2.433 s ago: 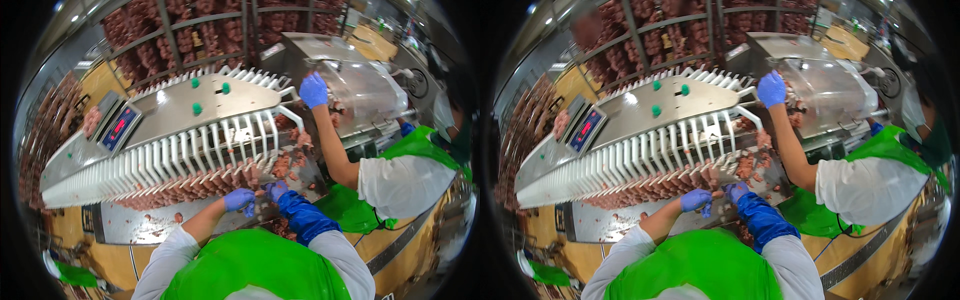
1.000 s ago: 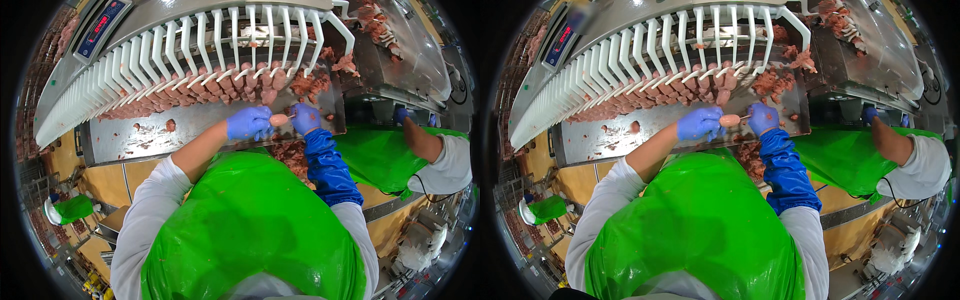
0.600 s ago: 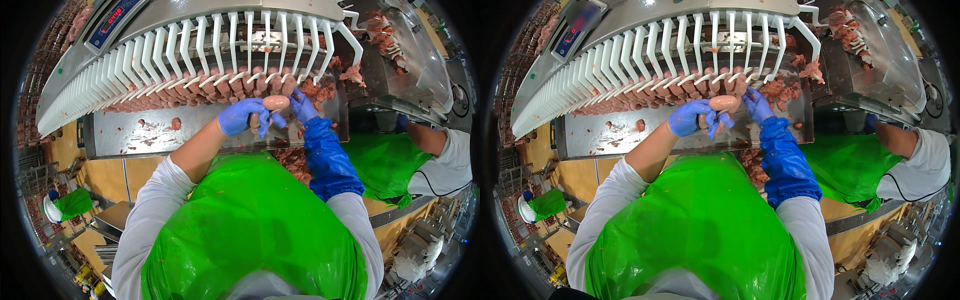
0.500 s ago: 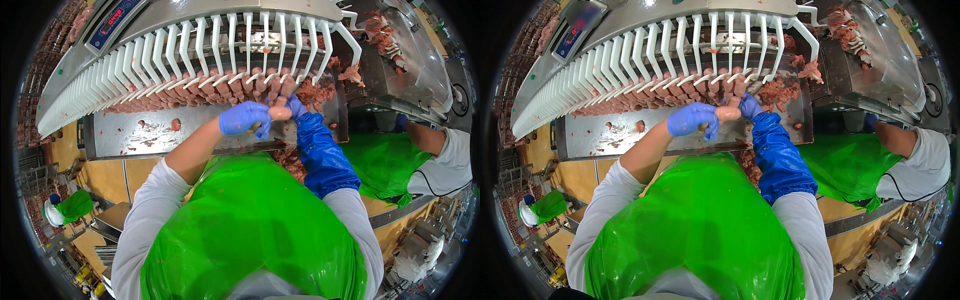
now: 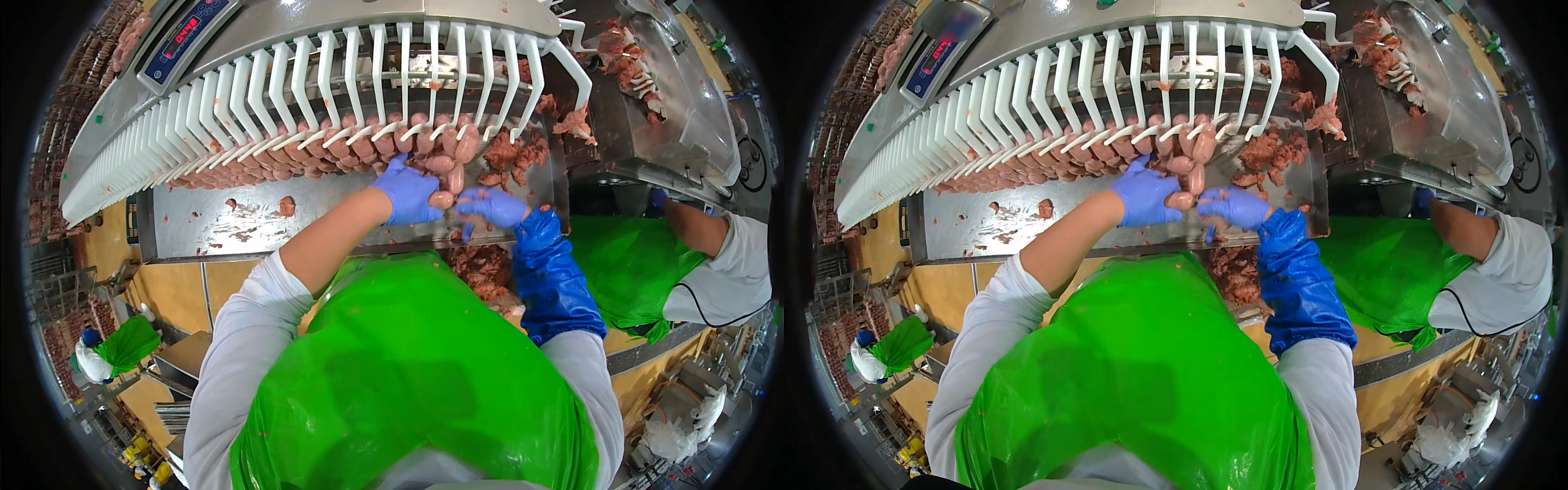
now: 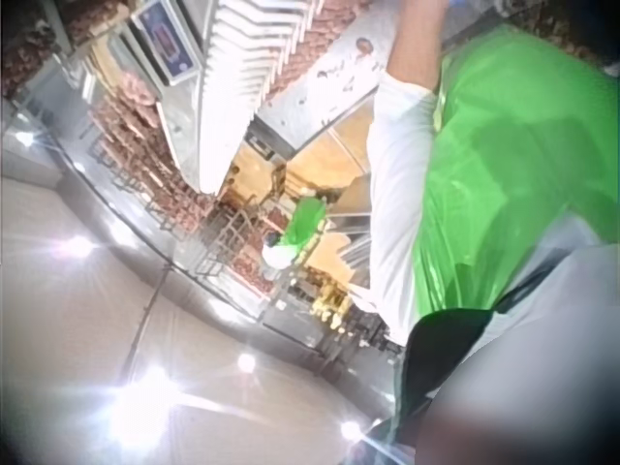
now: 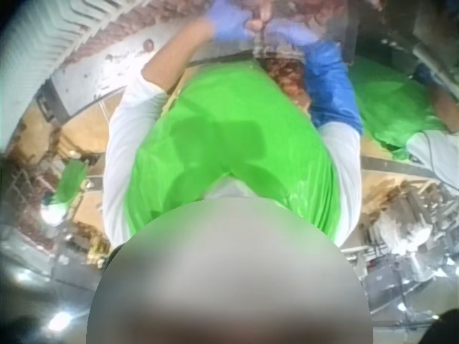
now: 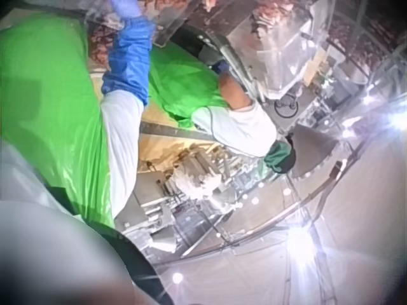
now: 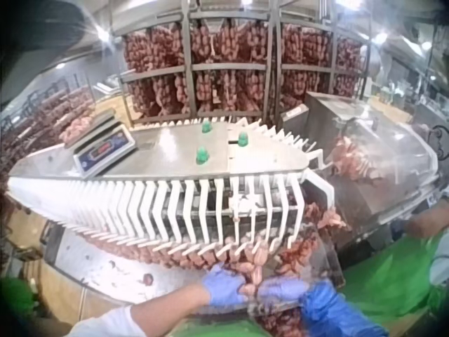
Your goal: The person repeatedly picks up raw sausage links from a conveyor, ties them into small bundles, and places them onto a rotating rack. The worker also occasionally weighs bundles on a scale and adjusts the links on the rack.
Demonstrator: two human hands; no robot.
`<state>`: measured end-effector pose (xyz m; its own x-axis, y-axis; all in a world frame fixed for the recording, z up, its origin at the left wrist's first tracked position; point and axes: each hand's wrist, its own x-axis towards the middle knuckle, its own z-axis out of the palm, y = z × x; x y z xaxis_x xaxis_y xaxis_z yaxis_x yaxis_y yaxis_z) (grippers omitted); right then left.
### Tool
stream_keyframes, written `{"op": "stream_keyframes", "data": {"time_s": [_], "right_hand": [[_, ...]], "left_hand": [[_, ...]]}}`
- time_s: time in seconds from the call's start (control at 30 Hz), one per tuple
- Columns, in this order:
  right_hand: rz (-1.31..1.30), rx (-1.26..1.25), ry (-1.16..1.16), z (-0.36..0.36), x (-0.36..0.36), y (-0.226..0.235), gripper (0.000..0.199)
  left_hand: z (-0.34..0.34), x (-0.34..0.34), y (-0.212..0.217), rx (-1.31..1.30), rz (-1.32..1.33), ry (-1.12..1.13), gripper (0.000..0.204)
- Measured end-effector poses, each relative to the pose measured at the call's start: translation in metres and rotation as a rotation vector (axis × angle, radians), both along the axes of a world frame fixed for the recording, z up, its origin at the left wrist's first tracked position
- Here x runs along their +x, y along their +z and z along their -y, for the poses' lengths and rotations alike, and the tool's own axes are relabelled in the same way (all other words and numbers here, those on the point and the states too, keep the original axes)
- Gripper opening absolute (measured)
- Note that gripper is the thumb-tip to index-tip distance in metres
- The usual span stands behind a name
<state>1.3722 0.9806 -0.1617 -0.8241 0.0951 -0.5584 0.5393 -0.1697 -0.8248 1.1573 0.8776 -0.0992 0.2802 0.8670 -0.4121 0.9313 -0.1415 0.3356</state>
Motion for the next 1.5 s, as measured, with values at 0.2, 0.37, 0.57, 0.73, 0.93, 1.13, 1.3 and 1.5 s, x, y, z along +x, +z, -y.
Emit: {"op": "stream_keyframes", "data": {"time_s": [0.2,0.37,0.57,0.73,0.93,1.13,1.3,1.5], "right_hand": [[-0.430,-0.447,-0.518,0.052,-0.028,-0.055,0.044],[-0.632,-1.085,-0.789,0.048,-0.035,-0.035,0.044],[-0.481,0.205,-0.697,0.009,-0.019,-0.115,0.025],[-0.732,-0.647,-1.819,-0.067,0.008,-0.010,0.051],[-1.489,-0.831,-1.516,-0.124,0.042,0.037,0.048],[-0.929,0.086,-1.049,-0.073,0.115,0.022,0.043],[0.518,0.853,-0.706,-0.047,0.153,-0.175,0.083],[0.620,1.336,-0.219,-0.011,0.073,-0.159,0.045]], "left_hand": [[0.033,0.015,-0.007,0.190,-0.015,0.028,0.023],[0.024,0.014,0.008,0.023,-0.195,-0.082,0.036],[0.010,0.010,0.011,-0.156,-0.063,-0.072,0.050],[0.039,-0.003,-0.022,0.152,0.184,0.002,0.054],[0.038,-0.017,-0.019,-0.087,0.134,-0.030,0.052],[0.099,-0.073,-0.023,-0.169,0.290,0.363,0.041],[0.141,-0.106,-0.041,-0.215,0.287,0.524,0.039],[0.153,-0.106,-0.040,-0.197,0.281,0.564,0.042]]}}
